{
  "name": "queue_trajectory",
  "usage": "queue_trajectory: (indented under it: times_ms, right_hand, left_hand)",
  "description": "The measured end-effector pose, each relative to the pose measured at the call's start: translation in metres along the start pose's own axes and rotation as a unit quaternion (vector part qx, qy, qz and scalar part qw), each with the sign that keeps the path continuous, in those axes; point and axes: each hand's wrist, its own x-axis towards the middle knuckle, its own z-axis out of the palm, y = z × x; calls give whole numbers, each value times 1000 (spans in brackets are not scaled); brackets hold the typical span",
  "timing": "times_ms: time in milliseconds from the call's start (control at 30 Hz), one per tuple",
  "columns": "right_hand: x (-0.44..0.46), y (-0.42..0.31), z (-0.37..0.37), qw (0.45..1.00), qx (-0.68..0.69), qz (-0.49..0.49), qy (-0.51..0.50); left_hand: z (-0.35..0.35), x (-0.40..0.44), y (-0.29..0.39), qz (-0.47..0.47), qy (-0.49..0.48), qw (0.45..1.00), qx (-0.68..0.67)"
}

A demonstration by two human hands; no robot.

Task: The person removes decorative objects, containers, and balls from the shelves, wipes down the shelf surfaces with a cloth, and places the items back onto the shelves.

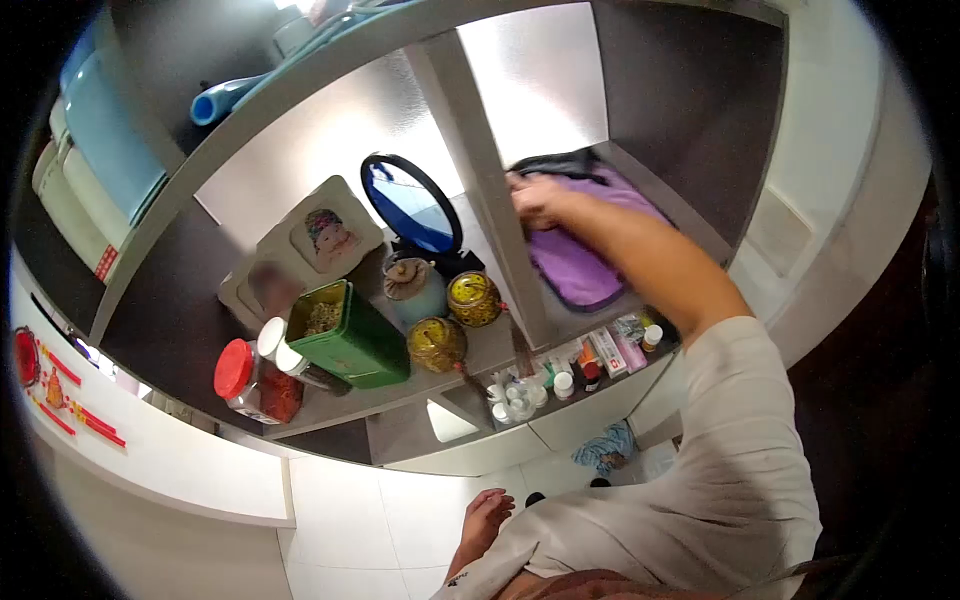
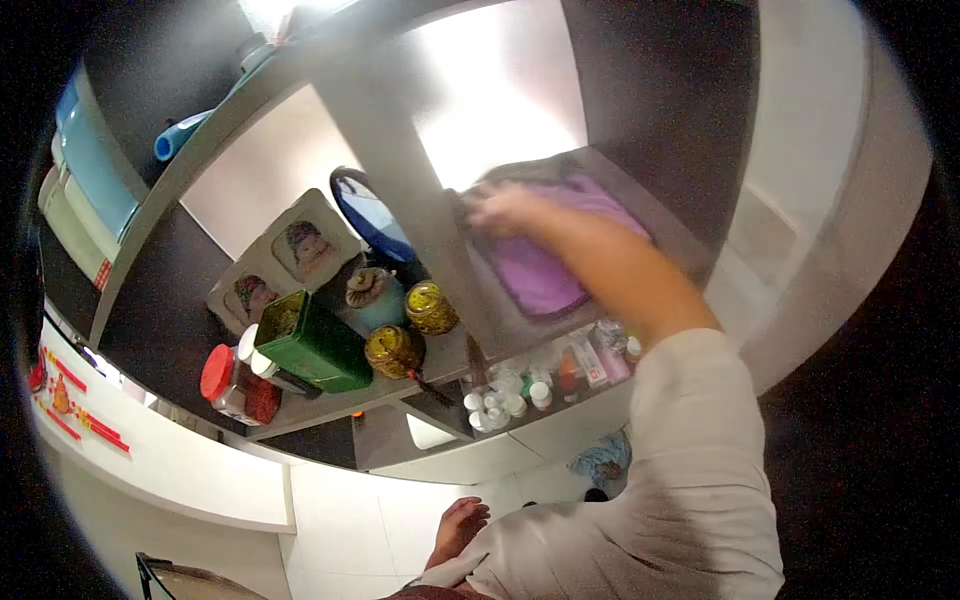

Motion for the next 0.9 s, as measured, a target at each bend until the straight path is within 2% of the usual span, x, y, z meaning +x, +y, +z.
queue_trajectory:
  times_ms: [33, 67, 167, 200, 233, 400, 433, 500, 567, 600, 633, 700, 733, 767, 833, 900]
  right_hand:
    - [24, 2, 25, 992, -47, -112, 45]
    - [27, 4, 26, 986, -13, -149, 69]
    - [-13, 6, -7, 998, 32, -61, 14]
    - [-1, 25, 8, 999, 23, -21, 28]
    - [-10, 34, -2, 996, 56, 65, -5]
    - [-36, 127, 2, 964, 94, 248, 33]
    - [-24, 138, 11, 966, 71, 246, 39]
    - [-36, 110, -8, 953, 110, 275, 67]
    - [-15, 106, -2, 964, 75, 250, 51]
    - [-14, 95, -4, 956, 87, 275, 47]
    - [-27, 63, -20, 968, 86, 237, 10]
    - [-12, 50, 8, 998, 54, 14, 24]
    - [-26, 30, 9, 992, 42, -89, 85]
    - [-52, 15, -12, 994, 68, -78, 41]
    - [-48, 39, -10, 992, 107, 61, 31]
    - [-62, 60, -23, 963, 115, 238, 47]
  left_hand:
    - [-1, 2, 1, -8, -2, 1000, -3]
    - [2, 4, 1, -15, -6, 1000, -6]
    - [19, 9, 9, 6, -24, 998, 64]
    - [25, 16, 12, 18, -35, 997, 62]
    - [27, 19, 13, 28, -43, 997, 59]
    - [36, 10, 23, 56, -25, 996, 58]
    - [33, 4, 22, 56, -11, 996, 61]
    - [23, -6, 15, 48, 16, 997, 57]
    - [7, -16, 6, 32, 41, 997, 52]
    - [0, -21, -2, 21, 51, 998, 39]
    - [-5, -22, -7, 10, 56, 998, 31]
    - [-8, -19, -10, -8, 44, 999, 25]
    - [-6, -14, -9, -12, 31, 999, 26]
    - [-4, -12, -9, -17, 20, 999, 25]
    - [3, -7, 2, -9, -6, 998, 65]
    - [13, 4, 19, 12, -21, 994, 106]
